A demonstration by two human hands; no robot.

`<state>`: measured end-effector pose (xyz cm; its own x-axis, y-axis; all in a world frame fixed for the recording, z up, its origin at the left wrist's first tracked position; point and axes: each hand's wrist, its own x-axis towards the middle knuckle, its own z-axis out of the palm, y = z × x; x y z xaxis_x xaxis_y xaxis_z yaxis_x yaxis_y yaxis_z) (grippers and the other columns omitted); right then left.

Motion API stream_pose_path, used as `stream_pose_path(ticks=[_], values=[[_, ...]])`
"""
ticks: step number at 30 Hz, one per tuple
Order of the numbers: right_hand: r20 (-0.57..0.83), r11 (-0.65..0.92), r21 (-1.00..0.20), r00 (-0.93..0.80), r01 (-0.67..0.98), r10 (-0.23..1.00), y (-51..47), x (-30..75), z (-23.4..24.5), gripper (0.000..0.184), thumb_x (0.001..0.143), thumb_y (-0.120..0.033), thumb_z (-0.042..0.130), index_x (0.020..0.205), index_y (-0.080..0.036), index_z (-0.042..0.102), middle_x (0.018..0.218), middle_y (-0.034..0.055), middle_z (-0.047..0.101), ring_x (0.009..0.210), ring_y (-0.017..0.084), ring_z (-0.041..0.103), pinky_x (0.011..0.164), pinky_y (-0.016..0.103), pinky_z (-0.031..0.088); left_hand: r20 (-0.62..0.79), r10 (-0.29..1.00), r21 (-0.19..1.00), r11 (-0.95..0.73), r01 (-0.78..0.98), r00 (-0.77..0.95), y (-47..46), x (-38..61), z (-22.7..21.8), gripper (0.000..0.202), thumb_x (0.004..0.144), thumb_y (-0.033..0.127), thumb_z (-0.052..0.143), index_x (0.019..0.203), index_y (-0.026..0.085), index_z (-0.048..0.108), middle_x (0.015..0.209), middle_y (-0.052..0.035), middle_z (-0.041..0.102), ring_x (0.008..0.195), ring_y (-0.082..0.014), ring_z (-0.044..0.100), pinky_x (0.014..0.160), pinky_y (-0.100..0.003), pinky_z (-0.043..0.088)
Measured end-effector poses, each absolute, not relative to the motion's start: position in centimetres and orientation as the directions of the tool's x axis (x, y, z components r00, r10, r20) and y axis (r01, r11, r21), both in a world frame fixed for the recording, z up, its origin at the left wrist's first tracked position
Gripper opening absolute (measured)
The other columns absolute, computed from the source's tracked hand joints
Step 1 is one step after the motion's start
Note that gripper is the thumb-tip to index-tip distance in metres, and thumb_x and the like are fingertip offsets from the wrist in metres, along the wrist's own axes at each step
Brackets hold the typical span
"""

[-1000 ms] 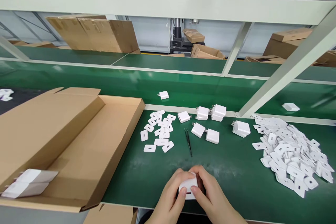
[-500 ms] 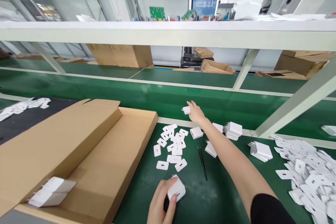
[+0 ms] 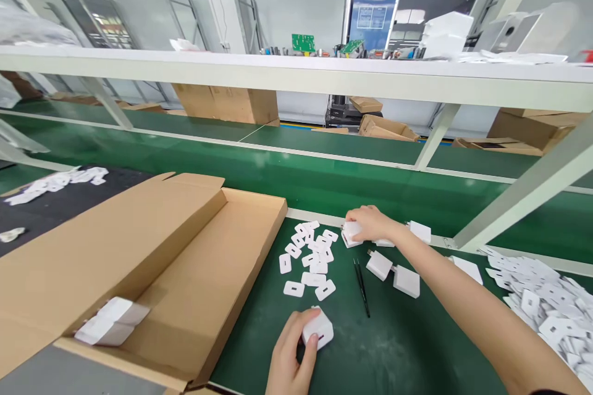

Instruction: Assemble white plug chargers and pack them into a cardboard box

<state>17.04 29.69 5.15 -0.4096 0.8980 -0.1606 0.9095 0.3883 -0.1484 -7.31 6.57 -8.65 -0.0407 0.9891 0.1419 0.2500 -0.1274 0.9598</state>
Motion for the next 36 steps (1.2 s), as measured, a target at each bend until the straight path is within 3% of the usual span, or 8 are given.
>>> stream_pose_path(ticks=[4, 6, 9, 12, 18, 22, 28, 36], values=[[-0.014, 0.404, -0.172, -0.413, 0.898, 0.911, 23.9, 16.1, 5.1, 0.057, 0.082, -0.018, 0.077, 0.137, -0.022, 0.063, 0.146, 0.0142, 0.063, 0.138, 0.037, 0.052, 0.118, 0.056, 0.034, 0.126, 0.992, 0.967, -0.122, 0.226, -0.003, 6.4, -7.1, -7.8, 0.046, 0.101, 0.062, 0.052, 0.118, 0.025, 0.076, 0.117, -0.0115, 0.074, 0.109, -0.031, 0.068, 0.088, -0.038, 0.056], [0.062, 0.402, -0.235, -0.399, 0.885, 0.915, 20.1, 14.8, 4.7, 0.053, 0.095, -0.03, 0.068, 0.145, -0.023, 0.056, 0.15, 0.0147, 0.058, 0.137, 0.033, 0.054, 0.112, 0.049, 0.043, 0.09, 0.996, 0.981, -0.088, 0.171, -0.007, 6.3, -7.0, -7.3, 0.05, 0.1, 0.066, 0.052, 0.118, 0.025, 0.075, 0.12, -0.0108, 0.073, 0.112, -0.0308, 0.066, 0.091, -0.038, 0.055], [0.082, 0.312, -0.558, -0.323, 0.769, 0.943, 13.6, 12.8, 3.1, 0.037, 0.11, -0.044, 0.04, 0.132, -0.023, 0.06, 0.113, 0.0094, 0.074, 0.098, 0.024, 0.072, 0.086, 0.038, 0.055, -0.009, 1.0, 1.0, 0.009, -0.003, -0.012, 5.8, -6.8, -6.5, 0.056, 0.101, 0.07, 0.045, 0.12, 0.024, 0.072, 0.117, -0.0091, 0.073, 0.106, -0.0275, 0.066, 0.092, -0.037, 0.054], [0.079, 0.294, -0.762, -0.368, 0.577, 0.927, 7.8, 11.4, 0.8, 0.035, 0.111, -0.047, 0.036, 0.13, -0.027, 0.058, 0.095, 0.0023, 0.074, 0.082, 0.021, 0.071, 0.074, 0.033, 0.053, -0.052, 0.998, 0.978, 0.06, -0.2, 0.047, 4.9, -6.0, -6.1, 0.06, 0.103, 0.071, 0.036, 0.124, 0.023, 0.067, 0.104, -0.0072, 0.072, 0.089, -0.0225, 0.064, 0.087, -0.035, 0.052], [0.224, 0.244, -0.827, -0.102, 0.507, 0.969, 2.1, 10.7, -2.7, 0.032, 0.102, -0.045, 0.052, 0.126, -0.025, 0.058, 0.078, -0.0015, 0.063, 0.062, 0.017, 0.059, 0.054, 0.026, 0.043, -0.006, 0.986, 0.872, 0.086, -0.482, 0.166, 2.9, -2.8, -6.0, 0.061, 0.101, 0.074, 0.04, 0.119, 0.021, 0.064, 0.099, -0.0078, 0.071, 0.09, -0.0244, 0.067, 0.086, -0.037, 0.052], [0.261, 0.222, -0.842, 0.011, 0.492, 0.965, 0.5, 11.4, -3.4, 0.035, 0.096, -0.04, 0.061, 0.128, -0.025, 0.059, 0.076, -0.0026, 0.063, 0.059, 0.015, 0.056, 0.053, 0.024, 0.045, 0.094, 0.985, 0.91, -0.025, -0.413, 0.148, 1.9, -2.0, -6.2, 0.053, 0.102, 0.068, 0.048, 0.115, 0.022, 0.071, 0.1, -0.0071, 0.068, 0.085, -0.0217, 0.064, 0.08, -0.034, 0.053], [0.372, 0.358, -0.849, -0.042, 0.389, 0.927, -0.4, 12.6, -4.2, 0.037, 0.091, -0.037, 0.068, 0.124, -0.024, 0.059, 0.086, 0.0005, 0.07, 0.061, 0.014, 0.057, 0.055, 0.024, 0.049, 0.285, 0.942, 0.932, -0.229, -0.283, 0.178, 1.0, -2.4, -6.8, 0.046, 0.106, 0.058, 0.045, 0.113, 0.025, 0.077, 0.101, -0.0075, 0.065, 0.085, -0.0208, 0.063, 0.077, -0.033, 0.055], [0.325, 0.328, -0.925, -0.048, 0.191, 0.945, 0.0, 12.3, -4.1, 0.027, 0.1, -0.042, 0.059, 0.121, -0.026, 0.062, 0.089, 0.001, 0.069, 0.068, 0.016, 0.065, 0.06, 0.023, 0.055, 0.403, 0.882, 0.915, -0.393, -0.09, 0.244, 1.1, -2.6, -6.4, 0.045, 0.109, 0.053, 0.04, 0.123, 0.027, 0.074, 0.098, -0.0063, 0.06, 0.086, -0.0204, 0.062, 0.076, -0.032, 0.055]])
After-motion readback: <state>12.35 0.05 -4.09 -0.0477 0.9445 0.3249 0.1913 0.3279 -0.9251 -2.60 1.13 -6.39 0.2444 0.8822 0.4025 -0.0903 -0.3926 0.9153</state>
